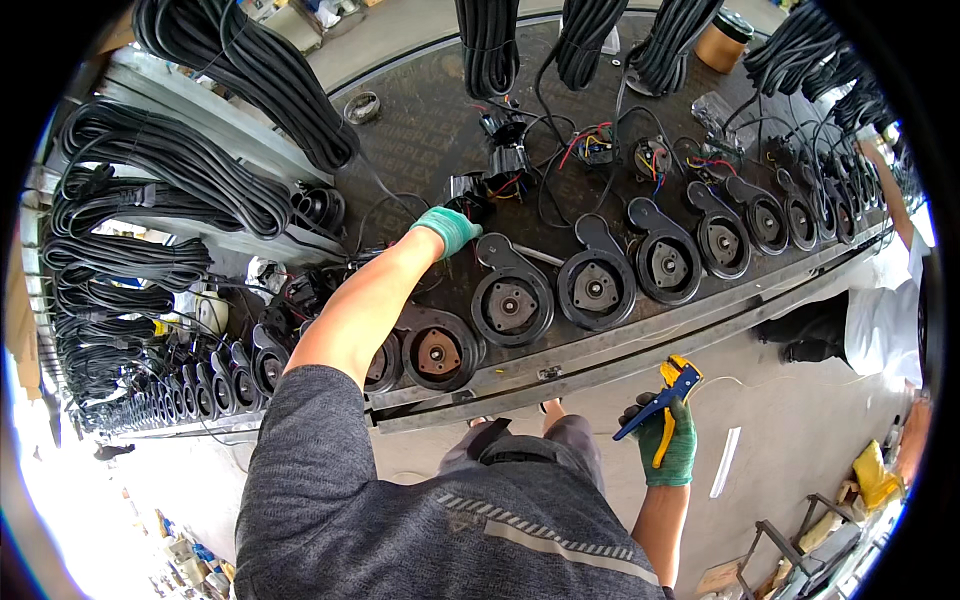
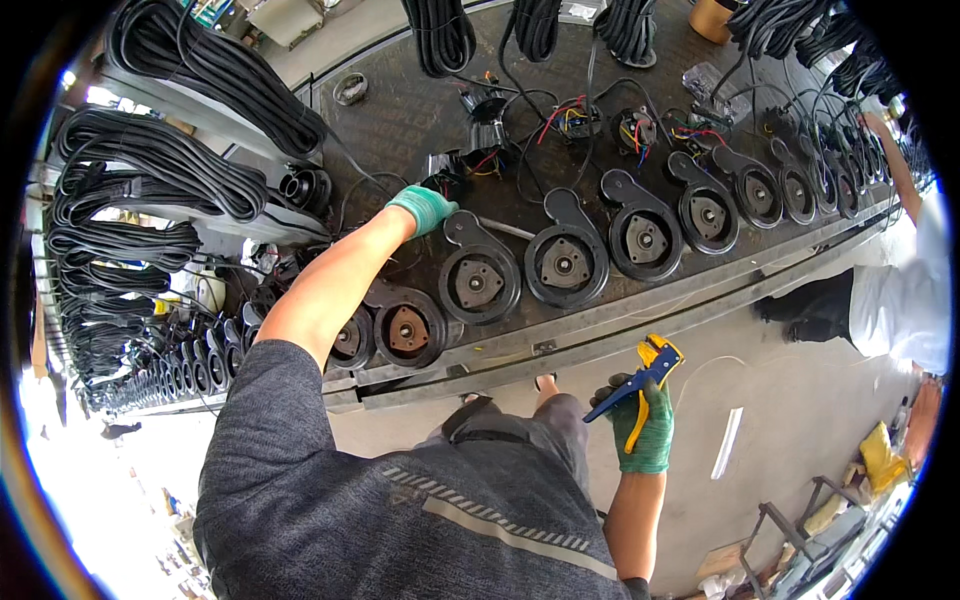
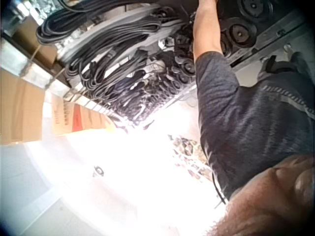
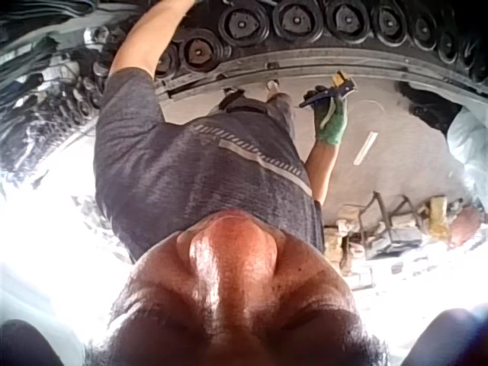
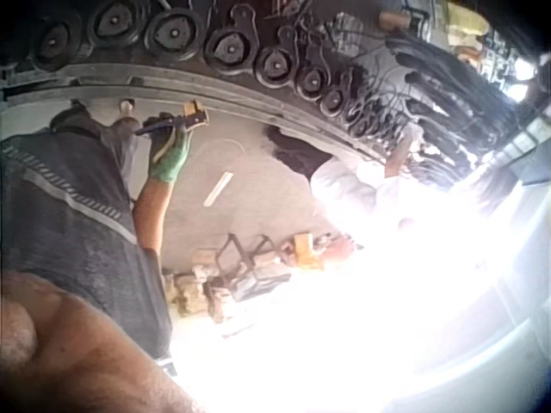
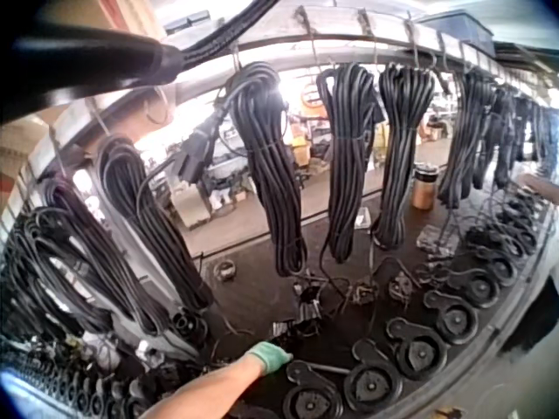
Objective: The person uses a yellow and blue crimping tool to secure connectors onto the ends of wires attached to circular mechanical components. The person repeatedly picks up a component, aligns the wires, and crimps the terminals, then places the component back on the workbench.
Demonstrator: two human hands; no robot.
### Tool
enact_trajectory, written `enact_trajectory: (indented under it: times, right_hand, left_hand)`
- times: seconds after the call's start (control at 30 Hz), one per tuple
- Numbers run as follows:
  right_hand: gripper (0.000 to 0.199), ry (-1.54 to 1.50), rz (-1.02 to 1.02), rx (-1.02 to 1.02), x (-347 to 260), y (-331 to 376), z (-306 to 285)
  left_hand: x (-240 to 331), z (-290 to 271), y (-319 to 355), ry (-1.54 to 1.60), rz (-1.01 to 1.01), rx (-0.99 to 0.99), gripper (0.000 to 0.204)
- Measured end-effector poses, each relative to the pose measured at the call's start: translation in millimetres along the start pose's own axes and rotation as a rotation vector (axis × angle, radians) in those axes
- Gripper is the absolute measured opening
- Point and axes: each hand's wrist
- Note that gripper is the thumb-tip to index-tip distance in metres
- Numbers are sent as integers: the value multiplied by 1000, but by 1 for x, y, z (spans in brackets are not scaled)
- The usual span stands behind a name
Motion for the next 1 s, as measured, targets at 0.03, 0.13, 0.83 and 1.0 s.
enact_trajectory:
  times: [0.03,0.13,0.83,1.0]
  right_hand:
    - [44,9,6,-4,0,-1,2]
    - [47,53,8,-18,0,-4,12]
    - [39,84,101,-192,36,-5,47]
    - [43,184,110,-385,55,7,87]
  left_hand:
    - [1,7,-3,30,-11,-3,46]
    - [5,7,-1,-101,150,65,36]
    - [-12,-46,141,1227,-118,868,13]
    - [25,-71,232,1588,57,853,23]
Point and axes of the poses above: each hand's wrist, its own y-axis away from the middle knuckle, its own z-axis out of the palm, x = y × z, and after that the axes turned 14 degrees about -y, right-handed
